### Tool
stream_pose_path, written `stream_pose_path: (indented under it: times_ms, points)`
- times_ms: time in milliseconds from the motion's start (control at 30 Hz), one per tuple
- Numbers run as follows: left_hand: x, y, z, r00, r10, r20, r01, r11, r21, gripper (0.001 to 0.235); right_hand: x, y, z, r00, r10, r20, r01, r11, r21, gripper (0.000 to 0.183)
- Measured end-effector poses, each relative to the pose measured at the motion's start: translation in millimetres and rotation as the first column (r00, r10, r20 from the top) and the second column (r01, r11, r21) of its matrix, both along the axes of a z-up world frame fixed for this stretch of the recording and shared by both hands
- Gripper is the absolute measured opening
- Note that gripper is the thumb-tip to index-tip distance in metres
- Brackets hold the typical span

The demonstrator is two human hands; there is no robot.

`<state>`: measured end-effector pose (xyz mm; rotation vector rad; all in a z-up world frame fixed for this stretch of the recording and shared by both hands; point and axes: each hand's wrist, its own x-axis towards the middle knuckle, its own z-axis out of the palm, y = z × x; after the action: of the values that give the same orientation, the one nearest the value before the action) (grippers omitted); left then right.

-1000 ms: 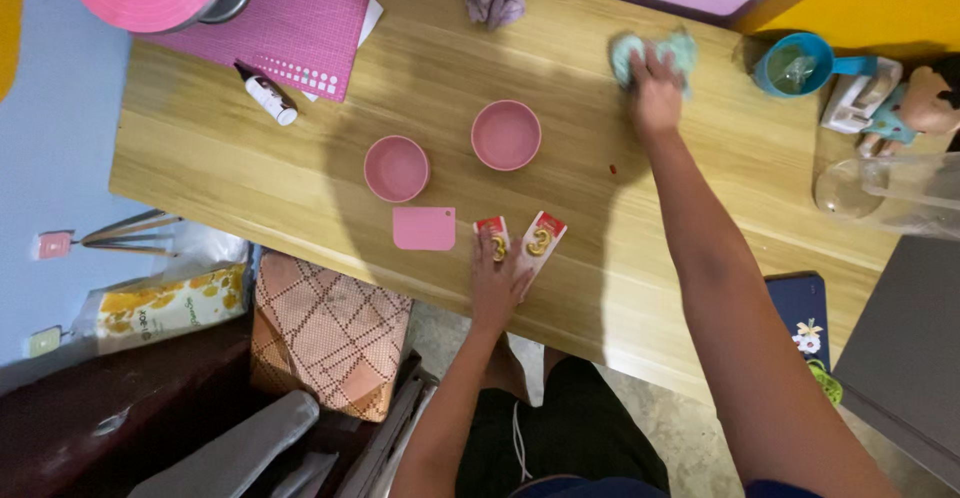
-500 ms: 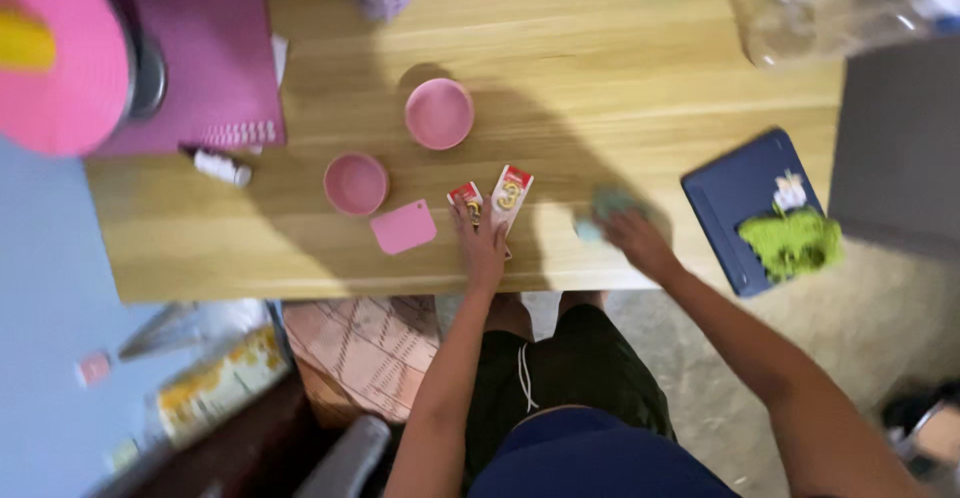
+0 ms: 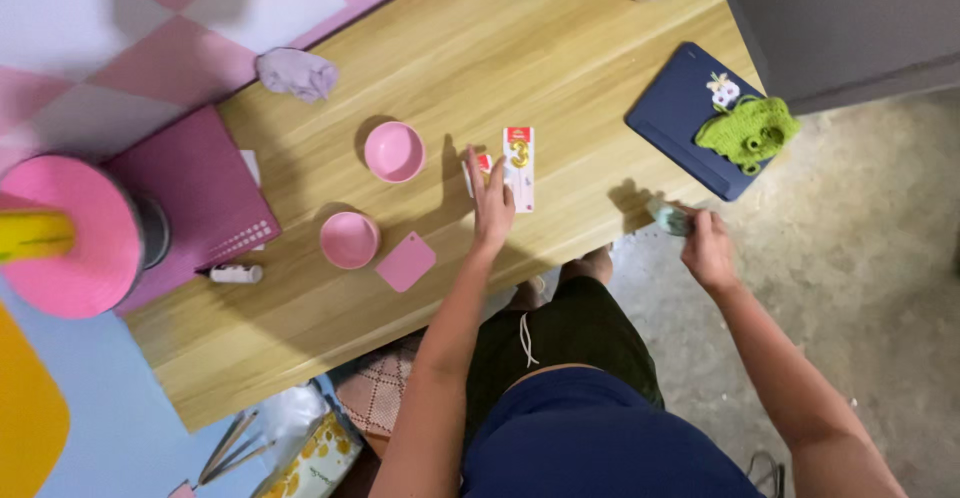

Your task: The person retrieves various items including a roll of tape and small containers from a storage shelf, wipes pink bowls and containers with a cloth at a table, and then returns the items to the shelf.

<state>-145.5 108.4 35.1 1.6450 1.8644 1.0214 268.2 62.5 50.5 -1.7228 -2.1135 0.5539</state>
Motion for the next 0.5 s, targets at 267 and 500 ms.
stream_pose_path:
  times_ms: [267, 500]
  points:
    - [-64, -89, -9, 0.945, 0.279, 0.17, -0.27, 0.96, -0.074, 0.045, -120, 79, 37, 0.98, 0.188, 0.066, -0.195, 0.974, 0.116, 0.036]
    - [-174, -176, -21, 0.613, 0.785, 0.087, -0.783, 0.618, -0.072, 0.022, -262, 120, 7, 0.875, 0.415, -0.249, -0.43, 0.903, -0.006, 0.04]
